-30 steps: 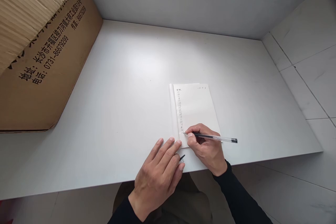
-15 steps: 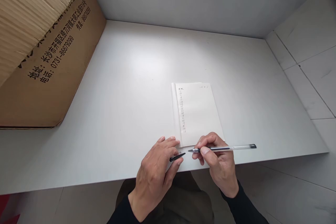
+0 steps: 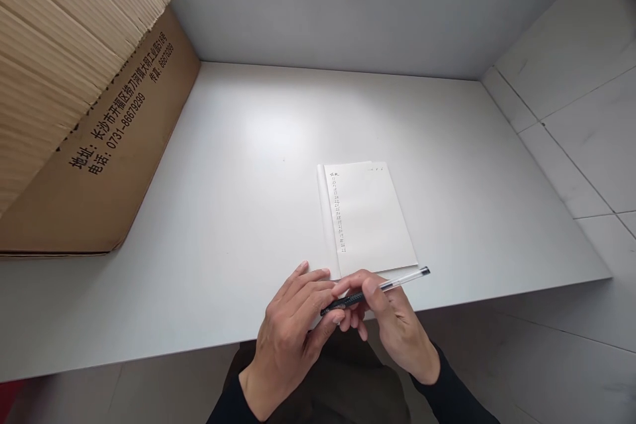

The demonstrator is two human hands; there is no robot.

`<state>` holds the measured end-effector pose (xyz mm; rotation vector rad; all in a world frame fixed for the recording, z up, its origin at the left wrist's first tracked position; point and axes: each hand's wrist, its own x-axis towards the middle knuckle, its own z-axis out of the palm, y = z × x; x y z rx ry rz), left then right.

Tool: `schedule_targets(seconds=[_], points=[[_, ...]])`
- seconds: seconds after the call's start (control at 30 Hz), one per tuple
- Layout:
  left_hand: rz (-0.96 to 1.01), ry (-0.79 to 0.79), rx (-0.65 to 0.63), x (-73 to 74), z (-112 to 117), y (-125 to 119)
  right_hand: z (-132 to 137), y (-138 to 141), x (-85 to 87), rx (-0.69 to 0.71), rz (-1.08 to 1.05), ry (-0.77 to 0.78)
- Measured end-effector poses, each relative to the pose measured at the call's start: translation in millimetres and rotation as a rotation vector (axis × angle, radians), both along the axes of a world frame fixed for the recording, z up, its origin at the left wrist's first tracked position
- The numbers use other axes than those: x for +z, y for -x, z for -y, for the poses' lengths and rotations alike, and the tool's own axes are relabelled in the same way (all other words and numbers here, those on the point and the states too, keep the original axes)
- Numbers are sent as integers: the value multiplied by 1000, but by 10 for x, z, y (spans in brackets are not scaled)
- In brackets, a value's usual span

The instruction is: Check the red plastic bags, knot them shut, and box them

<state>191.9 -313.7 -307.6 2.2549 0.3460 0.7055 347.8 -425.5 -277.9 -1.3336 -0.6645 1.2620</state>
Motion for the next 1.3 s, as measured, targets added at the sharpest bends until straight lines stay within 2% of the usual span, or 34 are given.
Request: schedule_targets(seconds=[0.13, 0.27, 0.47, 0.57, 0.63, 0.73, 0.83, 0.9, 0.93, 1.0, 1.1, 1.2, 1.3], points=[[47, 34, -59, 67, 64, 43, 114, 138, 21, 49, -46, 67], [63, 96, -99, 192, 203, 106, 220, 304, 59, 83, -158, 40], [14, 83, -82, 322, 364, 216, 340, 380, 100, 113, -214, -2], [-36, 74, -63, 388, 463, 196, 420, 373, 110, 135, -265, -15], [-89, 77, -53, 454, 528, 135, 483, 365, 94, 106, -282, -16], [-211, 70, -82, 590, 580, 13, 579, 293, 33, -20, -210, -20], [-314, 46, -117, 713, 548, -34, 645, 22, -22, -223, -71, -58], [-345, 39, -76, 743, 489, 20, 645, -313, -37, -347, 64, -33], [-350, 40, -38, 738, 453, 71, 627, -515, -40, -382, 172, 28], [-350, 56, 51, 698, 377, 203, 559, -943, -51, -422, 540, 270], [-344, 106, 194, 605, 280, 430, 410, -1459, -105, -472, 767, 435], [-352, 253, 305, 508, 211, 621, 273, -1661, -203, -529, 923, 580], [-326, 430, 359, 359, 102, 725, 181, -1628, -301, -620, 1035, 729]])
